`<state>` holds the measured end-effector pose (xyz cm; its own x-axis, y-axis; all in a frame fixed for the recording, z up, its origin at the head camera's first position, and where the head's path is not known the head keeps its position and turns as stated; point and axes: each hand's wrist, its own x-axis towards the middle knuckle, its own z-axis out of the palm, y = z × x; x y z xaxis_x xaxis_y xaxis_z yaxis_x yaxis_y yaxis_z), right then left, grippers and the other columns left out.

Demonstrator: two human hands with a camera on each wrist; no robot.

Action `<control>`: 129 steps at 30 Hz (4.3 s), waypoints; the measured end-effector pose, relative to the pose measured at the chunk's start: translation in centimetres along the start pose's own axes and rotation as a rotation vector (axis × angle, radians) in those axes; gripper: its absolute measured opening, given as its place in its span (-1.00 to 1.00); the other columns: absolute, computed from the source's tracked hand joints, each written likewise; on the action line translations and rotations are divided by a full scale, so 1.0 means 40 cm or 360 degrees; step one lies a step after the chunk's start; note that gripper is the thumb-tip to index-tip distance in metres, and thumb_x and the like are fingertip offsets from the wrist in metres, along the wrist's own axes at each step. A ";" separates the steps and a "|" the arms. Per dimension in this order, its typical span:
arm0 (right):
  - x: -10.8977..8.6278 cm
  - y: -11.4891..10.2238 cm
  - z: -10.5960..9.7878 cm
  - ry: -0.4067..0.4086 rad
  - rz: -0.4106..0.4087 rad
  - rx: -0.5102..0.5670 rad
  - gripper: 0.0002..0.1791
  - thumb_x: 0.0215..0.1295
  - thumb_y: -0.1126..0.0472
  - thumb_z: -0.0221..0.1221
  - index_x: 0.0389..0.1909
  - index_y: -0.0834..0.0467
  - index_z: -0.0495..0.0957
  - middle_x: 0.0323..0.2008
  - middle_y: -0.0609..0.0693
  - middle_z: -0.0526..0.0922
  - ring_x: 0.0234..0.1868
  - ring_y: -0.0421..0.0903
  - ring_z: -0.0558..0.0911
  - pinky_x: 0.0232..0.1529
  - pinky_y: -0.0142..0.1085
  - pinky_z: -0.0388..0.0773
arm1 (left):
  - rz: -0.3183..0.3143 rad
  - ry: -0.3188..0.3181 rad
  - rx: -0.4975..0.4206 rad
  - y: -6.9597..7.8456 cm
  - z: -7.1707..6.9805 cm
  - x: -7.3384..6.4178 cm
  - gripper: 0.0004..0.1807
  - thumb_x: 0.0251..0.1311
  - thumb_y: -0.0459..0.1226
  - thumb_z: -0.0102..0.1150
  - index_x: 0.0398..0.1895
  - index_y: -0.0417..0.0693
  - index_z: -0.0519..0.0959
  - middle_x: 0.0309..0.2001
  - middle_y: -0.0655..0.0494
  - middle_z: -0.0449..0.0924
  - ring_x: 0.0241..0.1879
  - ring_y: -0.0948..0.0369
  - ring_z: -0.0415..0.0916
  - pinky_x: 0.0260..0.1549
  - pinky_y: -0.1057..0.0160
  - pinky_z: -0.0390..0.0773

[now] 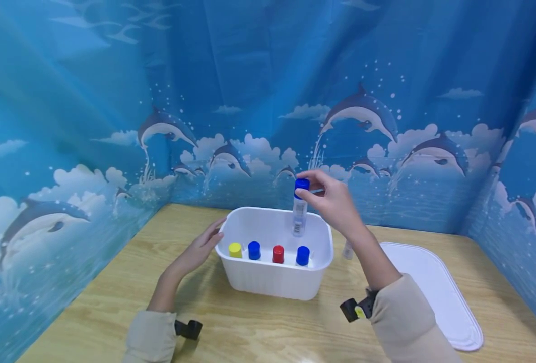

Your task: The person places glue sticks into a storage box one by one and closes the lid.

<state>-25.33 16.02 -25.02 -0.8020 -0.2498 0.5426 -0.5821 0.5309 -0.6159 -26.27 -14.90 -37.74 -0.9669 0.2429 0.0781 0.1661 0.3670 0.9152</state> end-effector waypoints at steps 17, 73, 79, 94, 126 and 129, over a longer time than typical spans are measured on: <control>0.009 0.015 0.109 -0.0104 0.0074 0.0099 -0.62 0.24 0.11 0.19 0.05 0.14 0.48 -0.23 0.05 0.57 -0.21 -0.01 0.60 -0.19 -0.16 0.58 | 0.0023 -0.0008 0.0001 -0.001 -0.003 -0.002 -0.44 0.40 -0.03 -0.22 0.42 0.17 0.03 0.27 -0.11 0.23 0.22 -0.03 0.20 0.12 -0.07 0.27; -0.023 0.136 0.225 -0.0727 0.0490 0.0324 -0.68 0.16 0.19 0.25 -0.05 0.15 0.56 -0.10 0.04 0.60 -0.02 0.01 0.54 -0.04 -0.12 0.50 | 0.0028 0.0007 0.0023 -0.006 -0.001 0.002 -0.45 0.41 -0.06 -0.22 0.42 0.16 0.04 0.25 -0.12 0.25 0.21 -0.04 0.21 0.11 -0.08 0.28; -0.025 0.133 0.223 -0.0784 0.0480 0.0326 -0.67 0.16 0.20 0.26 -0.04 0.18 0.56 -0.11 0.03 0.60 -0.02 0.01 0.55 -0.04 -0.13 0.51 | -0.0008 0.0011 0.0017 -0.003 0.000 0.000 -0.46 0.40 -0.04 -0.22 0.41 0.21 0.05 0.27 -0.07 0.24 0.22 -0.02 0.20 0.11 -0.08 0.27; -0.024 0.131 0.222 -0.0867 0.0441 0.0335 -0.69 0.19 0.20 0.22 -0.03 0.15 0.56 -0.09 0.02 0.60 -0.01 -0.02 0.54 0.03 -0.12 0.45 | -0.0047 0.0005 0.0069 -0.008 0.000 0.002 -0.44 0.38 0.05 -0.25 0.41 0.29 0.03 0.30 -0.01 0.20 0.25 0.01 0.16 0.13 -0.10 0.25; -0.024 0.125 0.210 -0.0868 0.0414 0.0310 -0.67 0.30 0.14 0.11 0.04 0.14 0.52 -0.04 0.02 0.57 0.04 0.02 0.49 -0.01 -0.14 0.48 | -0.0052 -0.0007 0.0058 -0.003 -0.001 -0.002 -0.42 0.35 0.10 -0.24 0.41 0.33 0.03 0.30 0.01 0.19 0.25 0.02 0.17 0.12 -0.10 0.25; -0.026 0.128 0.202 -0.0862 0.0403 0.0312 -0.66 0.30 0.14 0.10 0.06 0.17 0.50 -0.04 0.03 0.57 0.04 0.02 0.49 -0.02 -0.14 0.49 | -0.0045 -0.0010 0.0055 -0.004 -0.002 -0.002 -0.43 0.36 0.08 -0.24 0.41 0.31 0.03 0.30 -0.01 0.20 0.24 0.01 0.17 0.12 -0.10 0.26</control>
<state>-28.57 12.45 -33.34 -0.8423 -0.5381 0.0315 -0.3381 0.4820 -0.8083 -26.22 -15.03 -37.85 -0.9701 0.2374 0.0500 0.1455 0.4047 0.9028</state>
